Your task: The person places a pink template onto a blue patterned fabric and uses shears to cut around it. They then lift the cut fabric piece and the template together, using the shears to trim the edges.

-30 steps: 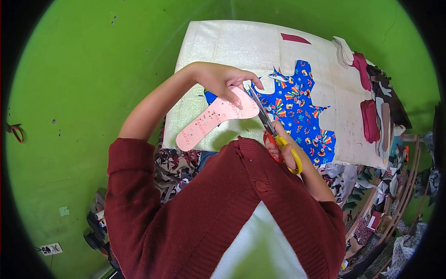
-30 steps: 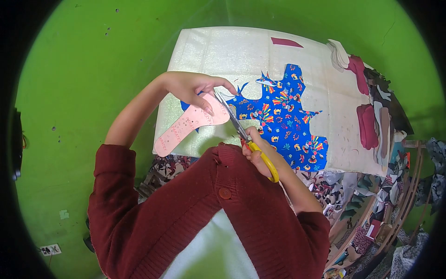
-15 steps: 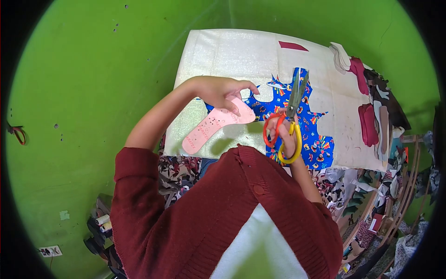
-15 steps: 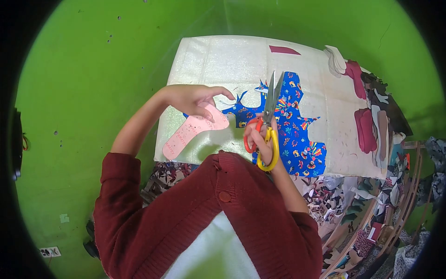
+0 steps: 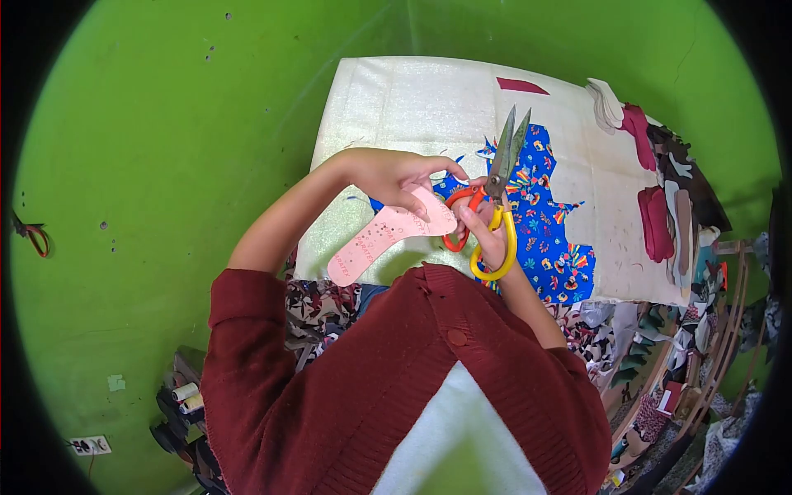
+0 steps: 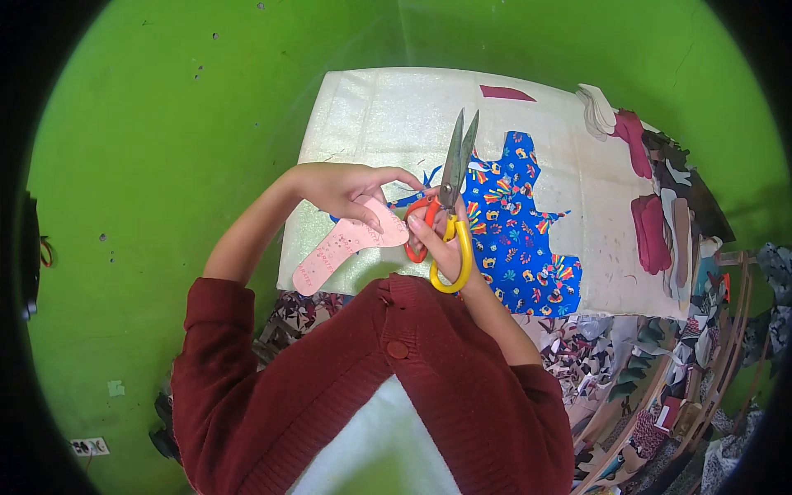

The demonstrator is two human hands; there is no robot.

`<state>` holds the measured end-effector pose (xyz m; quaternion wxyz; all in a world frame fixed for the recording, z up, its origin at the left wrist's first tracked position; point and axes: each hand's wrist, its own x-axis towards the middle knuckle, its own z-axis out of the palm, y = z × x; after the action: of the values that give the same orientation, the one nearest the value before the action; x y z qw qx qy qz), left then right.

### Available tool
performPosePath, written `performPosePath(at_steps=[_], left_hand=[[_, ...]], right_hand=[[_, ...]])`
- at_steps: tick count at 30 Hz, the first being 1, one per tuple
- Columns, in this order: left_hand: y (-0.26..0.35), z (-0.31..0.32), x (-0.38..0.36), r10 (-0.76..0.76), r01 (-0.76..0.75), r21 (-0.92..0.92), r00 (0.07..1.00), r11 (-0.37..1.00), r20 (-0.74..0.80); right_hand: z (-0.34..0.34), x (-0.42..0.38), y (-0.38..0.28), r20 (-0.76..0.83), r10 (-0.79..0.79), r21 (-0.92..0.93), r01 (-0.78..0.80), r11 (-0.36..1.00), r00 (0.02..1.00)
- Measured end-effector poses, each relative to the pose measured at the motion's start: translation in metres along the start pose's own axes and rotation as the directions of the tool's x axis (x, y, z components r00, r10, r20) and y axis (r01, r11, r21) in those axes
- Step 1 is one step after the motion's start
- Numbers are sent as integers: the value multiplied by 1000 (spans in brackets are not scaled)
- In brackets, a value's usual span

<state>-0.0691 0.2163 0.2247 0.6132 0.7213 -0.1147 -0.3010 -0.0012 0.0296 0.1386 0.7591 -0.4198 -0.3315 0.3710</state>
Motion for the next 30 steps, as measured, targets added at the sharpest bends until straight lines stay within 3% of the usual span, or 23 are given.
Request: performPosePath(at_steps=[5, 7, 10, 14, 20, 24, 26, 28, 30], left_hand=[[-8, 1, 2, -1, 1, -9, 1000, 1000, -18], [-1, 1, 2, -58, 62, 141, 998, 988, -34], [-1, 1, 3, -84, 93, 191, 995, 977, -59], [-13, 2, 5, -13, 23, 138, 998, 990, -68], [-19, 3, 6, -117, 127, 150, 990, 980, -73], [-19, 3, 6, -104, 138, 320, 987, 938, -120], [-7, 8, 4, -116, 163, 361, 982, 918, -147], [4, 14, 5, -227, 322, 525, 944, 788, -238], [2, 15, 4, -221, 304, 483, 950, 821, -221]], right_hand=[[5, 1, 0, -53, 56, 1, -56, 998, 997], [8, 4, 0, -109, 45, -43, -50, 998, 993], [8, 5, 1, -125, 67, -71, -77, 995, 990], [9, 3, 4, -98, 99, -86, -107, 991, 990], [2, 5, 15, -65, 110, -30, -112, 993, 992], [8, 7, 14, -161, 80, -128, -101, 987, 984], [8, 7, 12, -174, 206, -175, -236, 956, 963], [8, 4, 17, -160, 220, -102, -238, 966, 962], [8, 3, 19, -144, 237, -29, -243, 970, 961]])
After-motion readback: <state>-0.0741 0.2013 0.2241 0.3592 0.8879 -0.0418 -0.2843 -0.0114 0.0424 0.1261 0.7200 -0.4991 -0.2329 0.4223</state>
